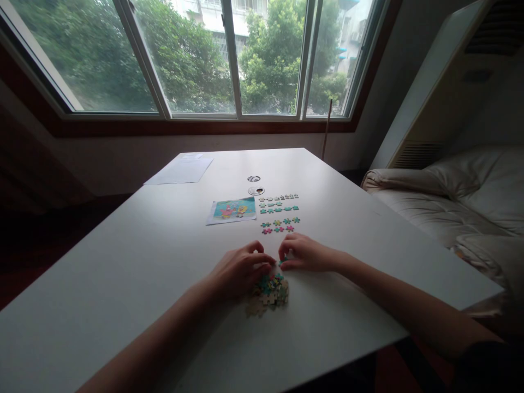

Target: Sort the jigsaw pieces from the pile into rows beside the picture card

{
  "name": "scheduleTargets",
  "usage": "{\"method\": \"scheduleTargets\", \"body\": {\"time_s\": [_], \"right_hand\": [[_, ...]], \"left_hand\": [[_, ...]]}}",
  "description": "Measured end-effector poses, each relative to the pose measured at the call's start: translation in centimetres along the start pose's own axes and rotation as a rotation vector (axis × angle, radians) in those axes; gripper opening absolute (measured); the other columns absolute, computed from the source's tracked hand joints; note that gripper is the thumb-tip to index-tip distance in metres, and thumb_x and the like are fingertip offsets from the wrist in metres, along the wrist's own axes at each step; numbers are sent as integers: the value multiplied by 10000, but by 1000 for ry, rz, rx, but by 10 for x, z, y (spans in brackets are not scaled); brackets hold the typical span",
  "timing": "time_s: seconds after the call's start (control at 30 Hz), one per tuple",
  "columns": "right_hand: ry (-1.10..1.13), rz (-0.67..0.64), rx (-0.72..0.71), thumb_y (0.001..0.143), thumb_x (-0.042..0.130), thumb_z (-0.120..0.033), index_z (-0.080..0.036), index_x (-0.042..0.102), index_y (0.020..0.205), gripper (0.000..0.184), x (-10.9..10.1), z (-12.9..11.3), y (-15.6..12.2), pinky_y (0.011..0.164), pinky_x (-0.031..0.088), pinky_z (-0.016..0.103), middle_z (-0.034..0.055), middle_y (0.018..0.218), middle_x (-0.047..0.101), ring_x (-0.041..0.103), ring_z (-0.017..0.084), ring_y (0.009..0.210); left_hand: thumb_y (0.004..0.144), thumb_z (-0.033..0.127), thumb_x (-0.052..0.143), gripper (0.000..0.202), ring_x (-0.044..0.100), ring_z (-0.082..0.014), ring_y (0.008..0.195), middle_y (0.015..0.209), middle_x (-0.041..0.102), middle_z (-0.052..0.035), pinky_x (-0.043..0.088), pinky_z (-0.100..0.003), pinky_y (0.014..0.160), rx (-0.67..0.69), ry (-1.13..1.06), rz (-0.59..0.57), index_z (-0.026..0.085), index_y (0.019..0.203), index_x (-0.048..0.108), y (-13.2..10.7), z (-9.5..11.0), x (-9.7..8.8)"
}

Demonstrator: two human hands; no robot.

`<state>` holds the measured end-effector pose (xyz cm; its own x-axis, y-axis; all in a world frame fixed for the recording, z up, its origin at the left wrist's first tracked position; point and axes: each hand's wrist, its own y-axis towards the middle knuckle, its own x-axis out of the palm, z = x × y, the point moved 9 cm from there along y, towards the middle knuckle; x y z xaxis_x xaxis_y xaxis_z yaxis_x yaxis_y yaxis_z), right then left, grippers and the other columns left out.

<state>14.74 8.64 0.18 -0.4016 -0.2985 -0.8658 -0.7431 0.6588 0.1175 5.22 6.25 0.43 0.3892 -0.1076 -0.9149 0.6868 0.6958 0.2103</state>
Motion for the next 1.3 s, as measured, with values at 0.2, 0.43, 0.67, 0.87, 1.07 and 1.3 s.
{"method": "scheduleTargets", "body": {"time_s": [0.2,0.43,0.67,0.87,1.07,1.3], "right_hand": [[37,-13,24,709,656,-278,-153,591,823,181,0,1,-2,700,398,254,39,824,567,490,136,777],[295,158,57,742,609,-233,-158,627,856,137,-5,5,-1,554,390,195,-13,659,564,473,75,588],[695,270,141,736,613,-306,-142,620,855,203,1,21,4,611,478,250,23,698,632,597,113,650],[814,362,217,676,668,-345,-138,636,835,263,3,33,10,538,499,238,18,669,635,621,116,585],[824,370,244,640,699,-359,-136,630,782,273,10,35,14,486,481,203,12,641,632,606,97,535],[788,361,211,651,687,-383,-146,621,778,277,11,29,15,473,475,201,-2,610,612,586,90,513]], "left_hand": [[861,311,441,245,531,-105,655,949,559,-45,433,-241,641,-23,-75,61,238,1022,611,1,-5,-3],[849,212,444,194,517,-107,663,837,572,-37,418,-233,634,-71,-154,185,186,884,633,2,-15,-7],[831,210,472,170,467,-83,581,765,562,-20,401,-213,579,-86,-238,224,171,838,637,5,-15,-10],[821,269,506,176,443,-77,548,719,550,-11,385,-201,532,-144,-304,251,162,811,646,8,-22,-15],[803,271,534,178,436,-75,540,690,552,-17,367,-194,503,-176,-410,274,138,760,644,11,-32,-13],[785,263,540,185,433,-74,533,659,539,-15,360,-185,480,-195,-432,282,125,701,631,12,-33,-14]]}}
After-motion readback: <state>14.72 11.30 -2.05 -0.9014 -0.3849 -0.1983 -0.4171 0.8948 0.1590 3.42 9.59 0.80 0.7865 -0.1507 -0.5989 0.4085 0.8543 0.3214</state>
